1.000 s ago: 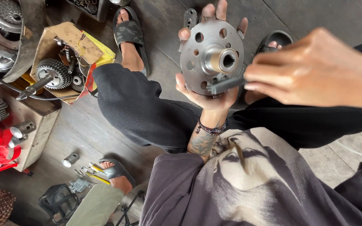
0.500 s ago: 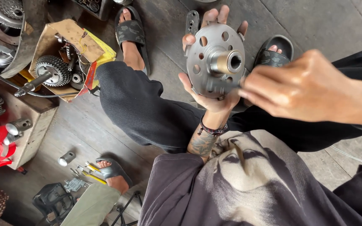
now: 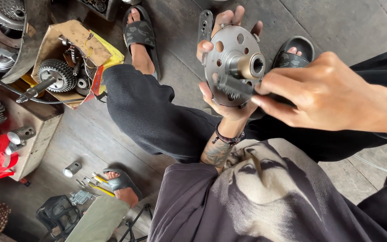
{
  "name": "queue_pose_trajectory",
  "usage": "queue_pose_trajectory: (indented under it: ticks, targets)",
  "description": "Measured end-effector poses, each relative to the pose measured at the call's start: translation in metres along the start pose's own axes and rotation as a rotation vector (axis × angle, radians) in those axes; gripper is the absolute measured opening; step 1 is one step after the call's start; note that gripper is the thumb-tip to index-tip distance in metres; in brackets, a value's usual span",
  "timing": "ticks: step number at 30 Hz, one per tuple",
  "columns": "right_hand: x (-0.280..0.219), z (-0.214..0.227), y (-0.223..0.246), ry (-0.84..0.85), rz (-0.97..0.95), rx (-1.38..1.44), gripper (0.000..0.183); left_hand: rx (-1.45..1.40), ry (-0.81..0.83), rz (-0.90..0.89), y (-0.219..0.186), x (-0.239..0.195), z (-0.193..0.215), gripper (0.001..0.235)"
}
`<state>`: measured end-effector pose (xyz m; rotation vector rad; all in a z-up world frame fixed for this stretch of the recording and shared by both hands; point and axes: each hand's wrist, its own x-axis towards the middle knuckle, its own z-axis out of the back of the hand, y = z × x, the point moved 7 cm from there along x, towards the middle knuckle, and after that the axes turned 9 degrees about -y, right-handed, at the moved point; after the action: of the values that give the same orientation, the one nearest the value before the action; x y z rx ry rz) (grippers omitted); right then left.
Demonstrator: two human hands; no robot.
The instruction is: Cleaning a motorcycle clutch hub using a wire brush to remove dirt and oxidation.
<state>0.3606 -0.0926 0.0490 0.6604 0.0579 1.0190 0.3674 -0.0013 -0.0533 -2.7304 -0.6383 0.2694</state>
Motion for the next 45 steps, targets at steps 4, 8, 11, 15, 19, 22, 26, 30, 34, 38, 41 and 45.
queue_pose_trajectory:
  ticks: [4, 8, 11, 15, 19, 22, 26, 30, 34, 38, 41, 45]
  targets:
    - [-0.002, -0.002, 0.002, 0.035, 0.014, -0.045, 0.016, -0.012, 0.003, 0.001, -0.002, 0.001, -0.002, 0.042]
    - [0.001, 0.01, 0.0, -0.072, -0.006, -0.137, 0.017, 0.021, 0.018, 0.006, 0.0, 0.002, -0.003, 0.041]
    - [0.002, 0.011, 0.003, -0.031, 0.024, -0.068, 0.023, -0.004, -0.003, 0.01, 0.002, 0.002, -0.001, 0.042]
    - [-0.002, 0.007, -0.002, 0.036, 0.008, -0.112, 0.021, -0.005, 0.027, 0.045, 0.002, 0.005, 0.002, 0.042]
    - [0.002, 0.015, -0.003, -0.015, 0.015, -0.132, 0.022, -0.001, 0.035, 0.063, 0.008, 0.0, 0.001, 0.043]
    - [-0.004, 0.01, 0.0, 0.061, 0.026, -0.119, 0.022, -0.002, 0.05, 0.045, 0.003, 0.004, -0.001, 0.043]
    - [-0.005, 0.008, -0.008, 0.007, -0.033, -0.267, 0.017, -0.02, 0.039, 0.06, 0.002, 0.005, 0.001, 0.041]
    - [-0.006, -0.004, -0.005, 0.131, -0.079, -0.152, 0.017, -0.002, 0.022, -0.04, -0.009, 0.01, 0.0, 0.043]
    - [-0.001, 0.003, 0.001, -0.059, -0.094, -0.177, 0.022, 0.112, 0.028, -0.149, -0.016, 0.01, -0.002, 0.044]
    - [0.002, 0.011, 0.001, -0.083, -0.082, -0.163, 0.024, 0.182, 0.029, -0.22, -0.008, 0.005, -0.001, 0.047]
    - [0.0, 0.004, -0.002, 0.097, -0.149, -0.098, 0.022, 0.181, 0.037, -0.208, -0.01, -0.004, 0.023, 0.046]
    - [0.003, 0.008, -0.003, 0.03, -0.16, -0.081, 0.022, 0.079, -0.184, -0.061, 0.003, -0.002, 0.04, 0.061]
